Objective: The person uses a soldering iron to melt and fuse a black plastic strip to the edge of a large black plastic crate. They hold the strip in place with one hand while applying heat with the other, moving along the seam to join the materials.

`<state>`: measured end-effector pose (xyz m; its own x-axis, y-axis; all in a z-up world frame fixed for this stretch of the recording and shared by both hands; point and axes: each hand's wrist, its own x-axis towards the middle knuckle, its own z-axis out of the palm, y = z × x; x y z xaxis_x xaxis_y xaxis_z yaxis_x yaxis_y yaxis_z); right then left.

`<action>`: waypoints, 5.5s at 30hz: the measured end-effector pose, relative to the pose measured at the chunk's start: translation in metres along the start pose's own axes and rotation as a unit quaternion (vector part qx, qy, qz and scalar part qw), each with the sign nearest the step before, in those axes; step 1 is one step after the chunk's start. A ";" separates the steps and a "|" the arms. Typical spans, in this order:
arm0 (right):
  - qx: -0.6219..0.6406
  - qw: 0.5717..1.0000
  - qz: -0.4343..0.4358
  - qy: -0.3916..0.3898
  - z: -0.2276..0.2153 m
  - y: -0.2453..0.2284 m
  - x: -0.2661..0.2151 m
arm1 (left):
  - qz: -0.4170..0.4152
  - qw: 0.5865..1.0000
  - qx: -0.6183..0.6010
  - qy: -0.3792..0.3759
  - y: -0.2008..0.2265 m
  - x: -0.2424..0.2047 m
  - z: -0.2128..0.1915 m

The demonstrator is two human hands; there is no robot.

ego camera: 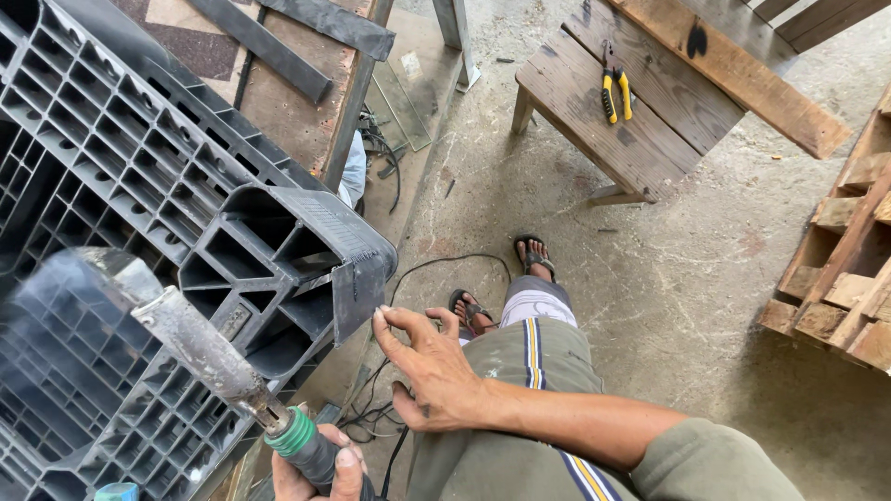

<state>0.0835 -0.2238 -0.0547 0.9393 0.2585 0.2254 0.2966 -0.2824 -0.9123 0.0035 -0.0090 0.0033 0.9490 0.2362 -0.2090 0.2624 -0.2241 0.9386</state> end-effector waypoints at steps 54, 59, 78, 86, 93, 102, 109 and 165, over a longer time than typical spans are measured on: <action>0.117 0.968 0.221 0.035 -0.123 0.162 -0.148 | 0.287 0.812 0.483 0.159 0.101 0.067 0.169; 0.225 0.949 0.213 0.052 -0.091 0.150 -0.143 | 0.289 0.788 0.519 0.161 0.095 0.070 0.153; 0.457 0.834 0.280 -0.127 -0.074 0.168 -0.134 | 0.268 0.773 0.541 0.193 0.068 0.077 0.143; 0.294 0.924 0.231 -0.083 -0.077 0.165 -0.142 | 0.235 0.888 0.334 0.211 0.068 0.069 0.178; 0.320 0.898 0.281 -0.115 -0.083 0.161 -0.139 | 0.231 0.877 0.364 0.213 0.054 0.066 0.185; 0.278 0.948 0.138 -0.077 -0.082 0.163 -0.130 | 0.253 0.855 0.386 0.236 0.027 0.078 0.171; 0.271 0.945 0.141 -0.116 -0.087 0.163 -0.123 | 0.299 0.830 0.405 0.241 0.008 0.086 0.154; 0.221 0.955 0.153 -0.126 -0.067 0.128 -0.102 | 0.245 0.846 0.393 0.266 0.016 0.085 0.173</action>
<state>0.0374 -0.3485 -0.1713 0.8823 0.4568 -0.1134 -0.1387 0.0220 -0.9901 0.1182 -0.1564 -0.0471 0.8194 0.2786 0.5009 0.0943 -0.9276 0.3615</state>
